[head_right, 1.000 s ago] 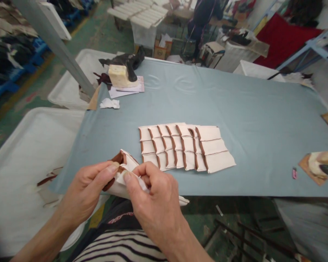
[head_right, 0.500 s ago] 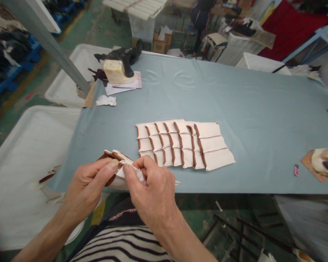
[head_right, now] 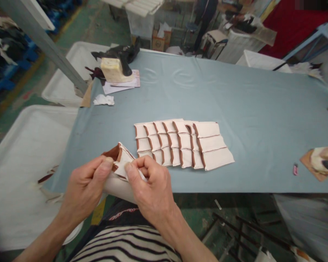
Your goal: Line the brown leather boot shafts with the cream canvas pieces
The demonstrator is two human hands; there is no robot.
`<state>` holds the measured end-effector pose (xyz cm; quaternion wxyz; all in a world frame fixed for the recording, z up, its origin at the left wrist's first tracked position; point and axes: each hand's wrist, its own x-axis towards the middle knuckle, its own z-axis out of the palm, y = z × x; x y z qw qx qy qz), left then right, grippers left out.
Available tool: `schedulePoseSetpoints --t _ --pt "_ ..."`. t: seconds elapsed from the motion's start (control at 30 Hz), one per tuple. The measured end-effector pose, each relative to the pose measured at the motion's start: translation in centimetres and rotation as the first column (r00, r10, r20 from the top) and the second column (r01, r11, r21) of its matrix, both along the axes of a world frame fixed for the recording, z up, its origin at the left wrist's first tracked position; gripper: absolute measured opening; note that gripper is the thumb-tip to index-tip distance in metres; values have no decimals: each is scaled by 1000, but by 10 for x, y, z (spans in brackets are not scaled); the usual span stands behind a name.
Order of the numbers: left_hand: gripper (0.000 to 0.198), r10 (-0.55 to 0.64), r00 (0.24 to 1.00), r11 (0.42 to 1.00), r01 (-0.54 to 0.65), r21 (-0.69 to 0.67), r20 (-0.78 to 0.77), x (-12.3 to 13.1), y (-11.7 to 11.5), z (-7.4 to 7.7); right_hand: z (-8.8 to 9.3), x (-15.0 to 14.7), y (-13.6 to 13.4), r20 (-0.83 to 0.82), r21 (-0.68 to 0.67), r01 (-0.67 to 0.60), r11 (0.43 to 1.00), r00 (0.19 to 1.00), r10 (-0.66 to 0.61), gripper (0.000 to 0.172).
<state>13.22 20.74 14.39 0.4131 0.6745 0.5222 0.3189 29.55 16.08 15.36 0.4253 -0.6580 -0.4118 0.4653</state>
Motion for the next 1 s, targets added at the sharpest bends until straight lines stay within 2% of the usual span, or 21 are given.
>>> schedulePoseSetpoints --t 0.1,0.2,0.27,0.33,0.47,0.6,0.67,0.73,0.83,0.93,1.0 --pt "26 44 998 999 -43 -20 35 -6 1 -5 -1 1 1 75 2 18 1000 997 -18 31" --pt "41 -60 991 978 83 -193 119 -7 5 -1 0 2 1 150 43 -1 999 989 -5 29" --pt "36 -151 979 948 182 -262 135 -5 7 5 2 2 1 181 67 -32 997 983 19 28" --pt "29 -184 972 942 216 -255 143 -3 8 9 3 2 1 179 71 -67 995 982 53 28" --pt "31 -119 979 969 151 -195 166 -4 4 5 6 1 1 121 44 -136 990 984 130 28" --pt "32 14 983 968 32 -250 183 -9 -2 0 4 1 1 70 34 -123 992 990 120 27" --pt "32 113 982 960 -68 -273 154 -12 -3 -1 2 4 3 -11 55 -74 996 997 75 28" --pt "32 133 985 964 -103 -245 109 -14 -2 -2 1 11 8 -128 119 50 992 991 -35 32" --pt "35 -47 998 984 55 -168 51 -17 3 -12 5 26 21 -351 252 272 929 920 -174 40" --pt "43 -220 974 959 227 -168 55 -14 8 -24 20 40 35 -539 302 379 875 825 -171 40" --pt "44 -266 959 939 281 -197 100 -7 10 -29 32 45 43 -613 292 423 858 771 -171 33"
